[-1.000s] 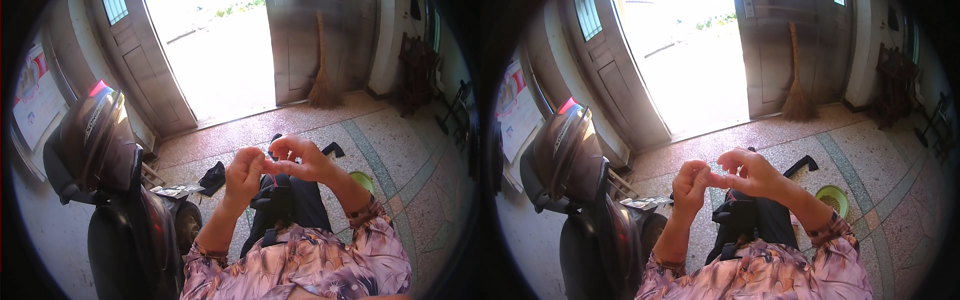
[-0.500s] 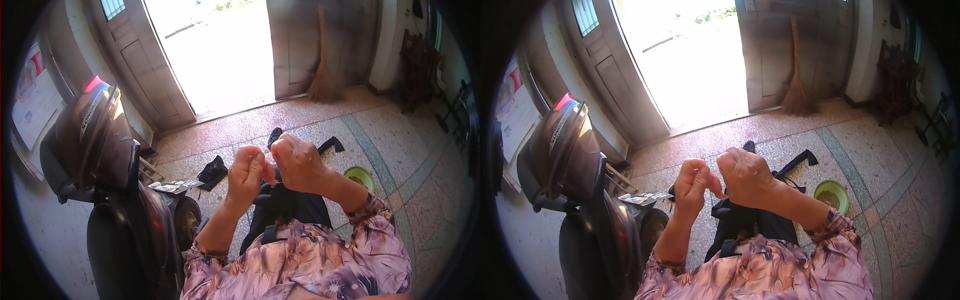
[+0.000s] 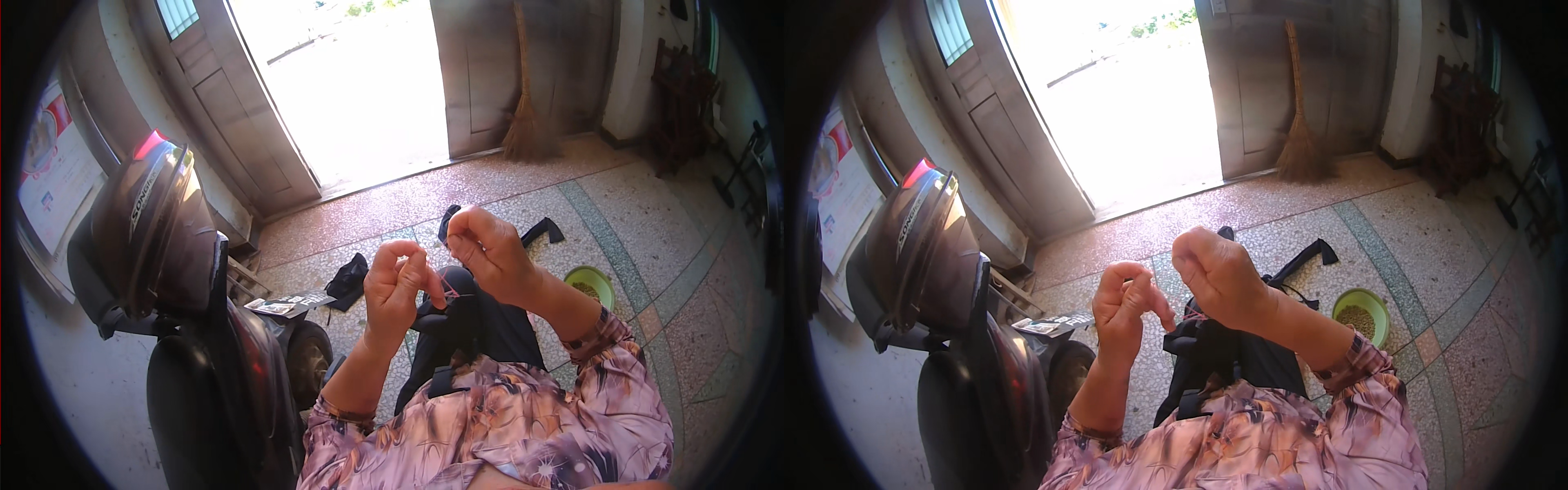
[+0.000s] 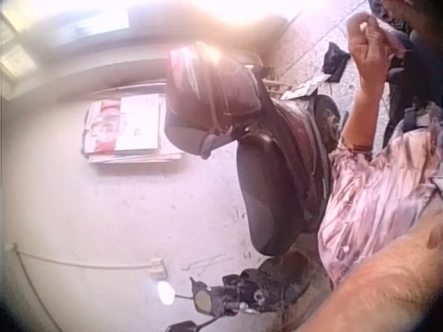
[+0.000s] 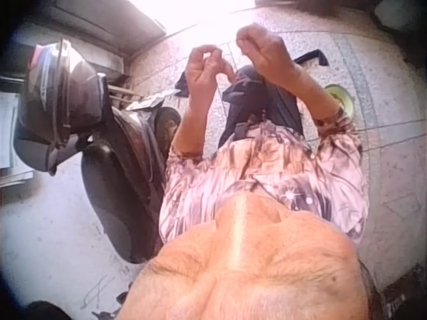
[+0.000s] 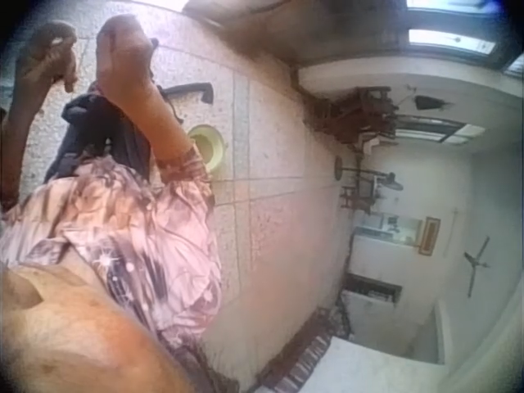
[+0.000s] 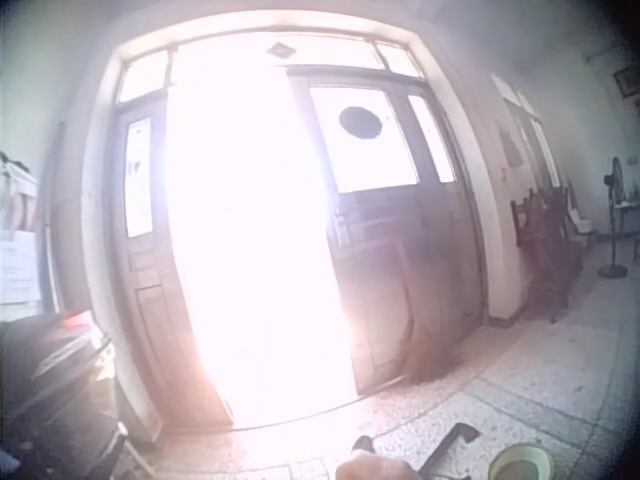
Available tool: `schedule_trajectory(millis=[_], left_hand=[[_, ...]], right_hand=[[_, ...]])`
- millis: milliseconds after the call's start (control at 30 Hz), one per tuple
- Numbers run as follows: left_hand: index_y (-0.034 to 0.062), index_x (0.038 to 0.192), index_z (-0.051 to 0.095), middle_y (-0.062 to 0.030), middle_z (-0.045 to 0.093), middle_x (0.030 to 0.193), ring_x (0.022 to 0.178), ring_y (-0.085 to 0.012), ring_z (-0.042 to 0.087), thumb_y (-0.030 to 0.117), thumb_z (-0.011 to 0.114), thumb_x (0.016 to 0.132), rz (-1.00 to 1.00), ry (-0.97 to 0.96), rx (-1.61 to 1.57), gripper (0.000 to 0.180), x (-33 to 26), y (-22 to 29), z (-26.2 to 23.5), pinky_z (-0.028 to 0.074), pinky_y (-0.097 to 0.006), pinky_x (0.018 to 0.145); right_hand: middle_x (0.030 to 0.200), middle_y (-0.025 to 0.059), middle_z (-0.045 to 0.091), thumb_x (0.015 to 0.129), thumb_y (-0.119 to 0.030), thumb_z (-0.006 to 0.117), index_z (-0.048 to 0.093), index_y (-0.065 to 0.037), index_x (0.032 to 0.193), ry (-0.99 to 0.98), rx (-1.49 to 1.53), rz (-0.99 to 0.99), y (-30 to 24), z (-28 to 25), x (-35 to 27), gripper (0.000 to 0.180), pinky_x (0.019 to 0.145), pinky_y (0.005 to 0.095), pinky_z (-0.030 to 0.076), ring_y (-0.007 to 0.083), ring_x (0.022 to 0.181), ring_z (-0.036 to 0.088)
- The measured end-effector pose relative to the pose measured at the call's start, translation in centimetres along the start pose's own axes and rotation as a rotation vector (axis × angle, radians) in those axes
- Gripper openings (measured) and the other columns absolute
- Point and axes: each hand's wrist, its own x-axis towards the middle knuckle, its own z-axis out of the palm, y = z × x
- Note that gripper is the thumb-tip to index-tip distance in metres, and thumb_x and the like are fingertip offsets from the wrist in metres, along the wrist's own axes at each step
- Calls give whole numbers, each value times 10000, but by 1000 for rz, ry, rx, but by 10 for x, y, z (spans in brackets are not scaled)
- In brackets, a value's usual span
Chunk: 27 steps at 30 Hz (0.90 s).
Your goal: Sewing a black piece of clothing with a needle and red thread.
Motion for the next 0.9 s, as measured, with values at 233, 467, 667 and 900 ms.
schedule_trajectory(millis=[233,467,667,900], left_hand=[[25,1099,492,-101,609,635,556,-166,616,109,485,968,55,-25,67,155,1,1,-7,494,-251,544],[19,1094,532,-92,626,655,554,-145,615,108,522,953,58,21,71,167,3,5,-14,477,-224,522],[35,1032,576,-61,562,583,448,-111,519,107,576,921,-83,111,156,132,4,8,-26,377,-224,397],[38,1000,594,-5,515,580,424,-69,446,96,585,916,-87,148,173,103,7,-3,-26,305,-204,377]], right_hand=[[784,43,612,888,-61,539,570,6,937,-90,462,310,10,8,-1,88,585,249,476,93,655,575],[764,38,618,891,-94,554,605,4,926,-342,781,436,5,10,9,116,558,222,471,83,625,580],[698,4,589,815,-135,665,626,-16,850,-498,663,542,23,-7,8,130,519,194,428,53,580,532],[681,-10,601,800,-82,639,631,-10,835,-470,321,353,21,-15,3,80,536,203,421,38,605,525]])
